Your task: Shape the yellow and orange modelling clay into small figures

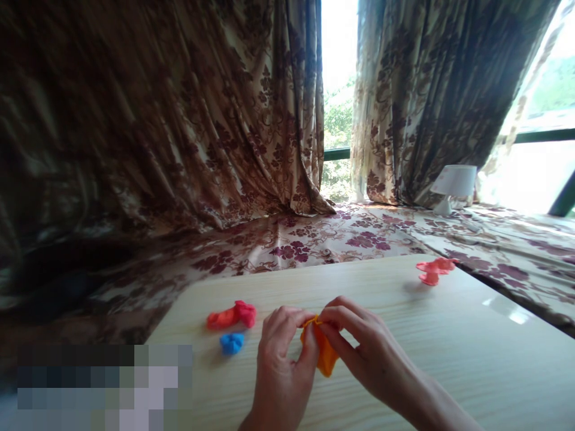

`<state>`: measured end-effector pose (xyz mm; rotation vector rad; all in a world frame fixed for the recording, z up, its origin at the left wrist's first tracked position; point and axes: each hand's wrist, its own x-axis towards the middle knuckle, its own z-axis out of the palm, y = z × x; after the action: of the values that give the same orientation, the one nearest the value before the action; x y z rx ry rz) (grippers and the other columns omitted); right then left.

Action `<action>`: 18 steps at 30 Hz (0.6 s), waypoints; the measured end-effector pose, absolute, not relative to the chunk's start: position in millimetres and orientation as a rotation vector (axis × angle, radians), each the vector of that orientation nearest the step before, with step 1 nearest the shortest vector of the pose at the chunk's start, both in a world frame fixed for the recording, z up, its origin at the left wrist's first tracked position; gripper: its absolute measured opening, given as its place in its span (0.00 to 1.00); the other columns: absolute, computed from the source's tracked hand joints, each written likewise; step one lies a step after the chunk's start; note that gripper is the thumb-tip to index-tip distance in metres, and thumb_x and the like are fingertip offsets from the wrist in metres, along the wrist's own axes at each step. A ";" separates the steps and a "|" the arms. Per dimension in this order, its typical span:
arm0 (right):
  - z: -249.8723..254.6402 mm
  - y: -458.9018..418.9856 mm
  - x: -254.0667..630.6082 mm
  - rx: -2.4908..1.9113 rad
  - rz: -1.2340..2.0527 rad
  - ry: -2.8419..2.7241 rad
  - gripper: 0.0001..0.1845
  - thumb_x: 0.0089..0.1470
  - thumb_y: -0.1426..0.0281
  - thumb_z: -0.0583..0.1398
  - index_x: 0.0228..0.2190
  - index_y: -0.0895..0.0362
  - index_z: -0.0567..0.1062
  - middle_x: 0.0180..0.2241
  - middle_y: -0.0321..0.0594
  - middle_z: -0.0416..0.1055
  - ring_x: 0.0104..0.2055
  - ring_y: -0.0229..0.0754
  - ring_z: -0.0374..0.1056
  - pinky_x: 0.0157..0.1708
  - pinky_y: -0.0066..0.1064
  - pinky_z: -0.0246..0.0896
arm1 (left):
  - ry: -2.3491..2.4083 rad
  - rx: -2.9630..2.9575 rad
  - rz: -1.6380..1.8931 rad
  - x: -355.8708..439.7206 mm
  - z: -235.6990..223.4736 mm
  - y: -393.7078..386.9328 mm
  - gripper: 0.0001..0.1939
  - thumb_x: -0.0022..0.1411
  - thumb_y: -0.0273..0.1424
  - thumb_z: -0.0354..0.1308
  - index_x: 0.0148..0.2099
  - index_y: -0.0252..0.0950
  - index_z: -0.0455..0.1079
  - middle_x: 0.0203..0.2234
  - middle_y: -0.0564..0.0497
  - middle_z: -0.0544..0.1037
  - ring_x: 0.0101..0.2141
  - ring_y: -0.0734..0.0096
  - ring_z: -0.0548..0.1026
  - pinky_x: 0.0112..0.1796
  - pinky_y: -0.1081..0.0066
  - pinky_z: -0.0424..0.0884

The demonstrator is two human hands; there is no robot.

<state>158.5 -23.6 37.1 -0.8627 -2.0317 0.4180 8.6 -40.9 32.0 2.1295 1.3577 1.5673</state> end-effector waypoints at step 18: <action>42.9 -25.3 158.5 -0.829 0.400 -1.954 0.03 0.54 0.74 0.56 0.33 0.57 0.70 0.30 0.38 0.66 0.30 0.36 0.64 0.31 0.27 0.61 | 1.392 2.232 1.756 8.4 30.1 -40.2 0.06 0.57 0.23 0.54 0.35 0.38 0.69 0.28 0.52 0.75 0.33 0.68 0.72 0.37 0.67 0.68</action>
<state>158.5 -25.3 42.9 -0.8290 -1.9544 0.3997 8.4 -40.2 30.1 2.2324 1.3916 1.7559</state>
